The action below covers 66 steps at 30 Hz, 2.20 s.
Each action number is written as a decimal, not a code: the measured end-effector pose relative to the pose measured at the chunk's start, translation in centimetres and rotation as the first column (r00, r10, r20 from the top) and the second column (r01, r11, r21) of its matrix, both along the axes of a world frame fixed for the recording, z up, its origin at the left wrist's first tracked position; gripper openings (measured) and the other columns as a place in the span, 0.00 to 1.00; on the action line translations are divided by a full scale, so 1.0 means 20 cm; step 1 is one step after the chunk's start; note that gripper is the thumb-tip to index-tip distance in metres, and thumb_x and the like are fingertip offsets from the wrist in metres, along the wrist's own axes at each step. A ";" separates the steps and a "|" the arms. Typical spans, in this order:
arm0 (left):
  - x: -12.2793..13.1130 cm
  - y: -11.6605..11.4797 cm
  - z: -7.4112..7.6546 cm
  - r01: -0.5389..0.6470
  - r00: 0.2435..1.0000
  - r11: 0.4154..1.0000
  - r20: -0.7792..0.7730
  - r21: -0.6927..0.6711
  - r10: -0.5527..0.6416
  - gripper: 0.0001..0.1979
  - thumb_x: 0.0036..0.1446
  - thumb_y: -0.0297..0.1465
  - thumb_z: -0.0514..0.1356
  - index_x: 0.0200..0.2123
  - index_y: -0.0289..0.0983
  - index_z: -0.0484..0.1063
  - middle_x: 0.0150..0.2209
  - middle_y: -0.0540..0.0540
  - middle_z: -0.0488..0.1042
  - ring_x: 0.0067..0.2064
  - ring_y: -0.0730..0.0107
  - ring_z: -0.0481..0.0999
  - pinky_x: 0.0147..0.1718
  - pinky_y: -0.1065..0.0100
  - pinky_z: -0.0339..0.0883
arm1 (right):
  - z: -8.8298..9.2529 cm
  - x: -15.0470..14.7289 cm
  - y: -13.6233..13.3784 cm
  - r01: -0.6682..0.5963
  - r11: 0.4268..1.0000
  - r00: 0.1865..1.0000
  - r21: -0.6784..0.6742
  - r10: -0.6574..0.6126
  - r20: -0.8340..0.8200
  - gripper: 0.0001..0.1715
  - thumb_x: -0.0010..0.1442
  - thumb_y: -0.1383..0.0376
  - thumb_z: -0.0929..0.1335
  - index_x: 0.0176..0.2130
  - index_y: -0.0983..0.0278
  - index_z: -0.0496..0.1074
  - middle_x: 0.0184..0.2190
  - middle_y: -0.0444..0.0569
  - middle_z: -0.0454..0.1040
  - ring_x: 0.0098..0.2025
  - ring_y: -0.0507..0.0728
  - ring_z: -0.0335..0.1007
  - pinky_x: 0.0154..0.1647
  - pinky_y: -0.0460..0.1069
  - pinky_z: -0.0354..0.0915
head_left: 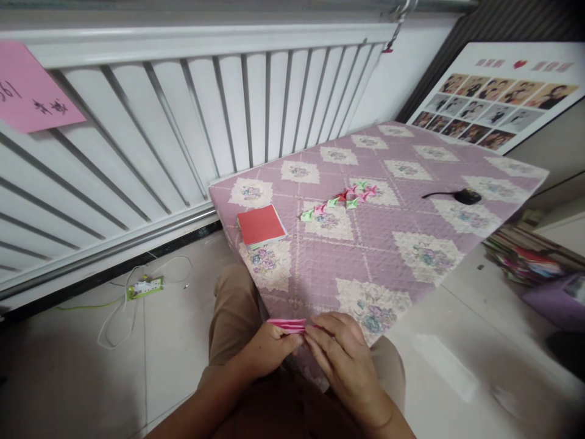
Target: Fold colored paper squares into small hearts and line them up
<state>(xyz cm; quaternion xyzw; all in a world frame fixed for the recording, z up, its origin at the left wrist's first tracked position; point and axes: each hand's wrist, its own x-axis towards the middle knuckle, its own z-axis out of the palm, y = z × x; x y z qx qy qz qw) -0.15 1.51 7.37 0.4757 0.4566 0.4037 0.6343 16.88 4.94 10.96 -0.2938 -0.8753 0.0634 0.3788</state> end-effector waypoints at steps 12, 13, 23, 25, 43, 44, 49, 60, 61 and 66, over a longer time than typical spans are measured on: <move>0.00 0.00 0.01 -0.017 1.000 1.000 -0.003 0.002 0.017 0.12 0.57 0.33 0.55 0.36 0.32 0.76 0.28 0.49 0.71 0.30 0.72 0.65 0.33 0.70 0.61 | 0.01 -0.01 0.01 0.006 1.000 1.000 -0.012 -0.006 0.009 0.09 0.60 0.71 0.67 0.42 0.62 0.73 0.39 0.50 0.74 0.43 0.57 0.68 0.44 0.55 0.68; 0.00 0.01 0.01 -0.021 1.000 1.000 -0.005 0.006 0.021 0.12 0.57 0.33 0.55 0.36 0.32 0.76 0.28 0.49 0.72 0.31 0.71 0.66 0.34 0.70 0.62 | 0.01 -0.01 0.01 0.007 1.000 1.000 -0.013 -0.006 0.006 0.10 0.60 0.71 0.67 0.42 0.62 0.73 0.39 0.50 0.74 0.43 0.57 0.68 0.44 0.55 0.68; 0.00 0.03 0.04 -0.019 1.000 0.998 0.001 0.061 0.019 0.14 0.58 0.30 0.55 0.42 0.34 0.77 0.35 0.47 0.77 0.38 0.67 0.72 0.41 0.67 0.65 | 0.00 -0.01 0.01 0.022 1.000 1.000 -0.001 -0.022 0.004 0.12 0.59 0.71 0.68 0.45 0.62 0.73 0.39 0.50 0.75 0.42 0.57 0.69 0.44 0.55 0.69; 0.00 0.02 0.04 -0.024 1.000 0.997 -0.002 0.071 0.024 0.13 0.58 0.30 0.55 0.42 0.35 0.77 0.36 0.47 0.78 0.38 0.67 0.72 0.42 0.67 0.65 | 0.01 -0.01 0.01 0.028 1.000 1.000 0.003 -0.028 0.003 0.12 0.60 0.71 0.67 0.45 0.62 0.73 0.38 0.50 0.75 0.42 0.57 0.69 0.43 0.54 0.69; -0.01 0.01 0.03 -0.060 0.990 0.996 -0.125 0.065 0.068 0.14 0.57 0.35 0.55 0.39 0.33 0.77 0.35 0.46 0.77 0.37 0.65 0.72 0.40 0.67 0.66 | 0.02 -0.02 0.01 0.056 0.998 0.998 -0.020 -0.056 -0.005 0.09 0.60 0.70 0.67 0.40 0.60 0.74 0.37 0.48 0.75 0.41 0.56 0.69 0.43 0.54 0.67; -0.01 0.01 0.03 -0.061 0.985 0.995 -0.157 0.080 0.073 0.14 0.57 0.35 0.55 0.36 0.33 0.77 0.34 0.46 0.77 0.36 0.66 0.71 0.39 0.67 0.66 | 0.02 -0.02 0.01 0.057 0.998 0.998 -0.020 -0.057 -0.005 0.09 0.60 0.70 0.67 0.40 0.60 0.74 0.36 0.48 0.75 0.40 0.56 0.69 0.42 0.54 0.67; -0.01 0.01 0.03 -0.046 0.977 0.992 -0.203 0.117 0.069 0.13 0.57 0.33 0.54 0.29 0.32 0.75 0.29 0.46 0.74 0.31 0.69 0.67 0.35 0.69 0.64 | 0.03 -0.01 0.01 0.050 0.998 0.999 -0.024 -0.050 -0.013 0.11 0.60 0.71 0.67 0.43 0.60 0.72 0.36 0.48 0.74 0.40 0.56 0.69 0.42 0.54 0.67; 0.00 0.02 0.06 0.038 0.996 0.991 -0.079 0.129 -0.028 0.12 0.59 0.30 0.52 0.34 0.34 0.76 0.32 0.48 0.75 0.35 0.69 0.71 0.39 0.69 0.65 | 0.01 0.00 0.02 0.049 0.999 0.999 0.006 -0.049 -0.006 0.11 0.60 0.71 0.67 0.43 0.60 0.73 0.36 0.48 0.74 0.40 0.56 0.68 0.42 0.54 0.67; 0.00 0.02 0.06 0.049 0.996 0.991 -0.084 0.124 -0.039 0.13 0.60 0.31 0.52 0.32 0.34 0.75 0.32 0.48 0.75 0.35 0.69 0.71 0.38 0.69 0.65 | 0.01 0.00 0.02 0.048 0.999 0.999 0.007 -0.048 -0.004 0.11 0.59 0.71 0.68 0.43 0.60 0.73 0.36 0.48 0.74 0.40 0.56 0.68 0.42 0.54 0.67; 0.00 0.01 0.03 0.069 0.994 0.993 -0.096 0.100 -0.060 0.14 0.61 0.33 0.53 0.27 0.34 0.74 0.29 0.48 0.74 0.30 0.72 0.69 0.30 0.72 0.63 | 0.00 0.01 0.02 0.038 0.999 0.999 0.004 -0.038 -0.011 0.11 0.59 0.70 0.68 0.43 0.61 0.73 0.36 0.48 0.74 0.40 0.56 0.69 0.42 0.54 0.67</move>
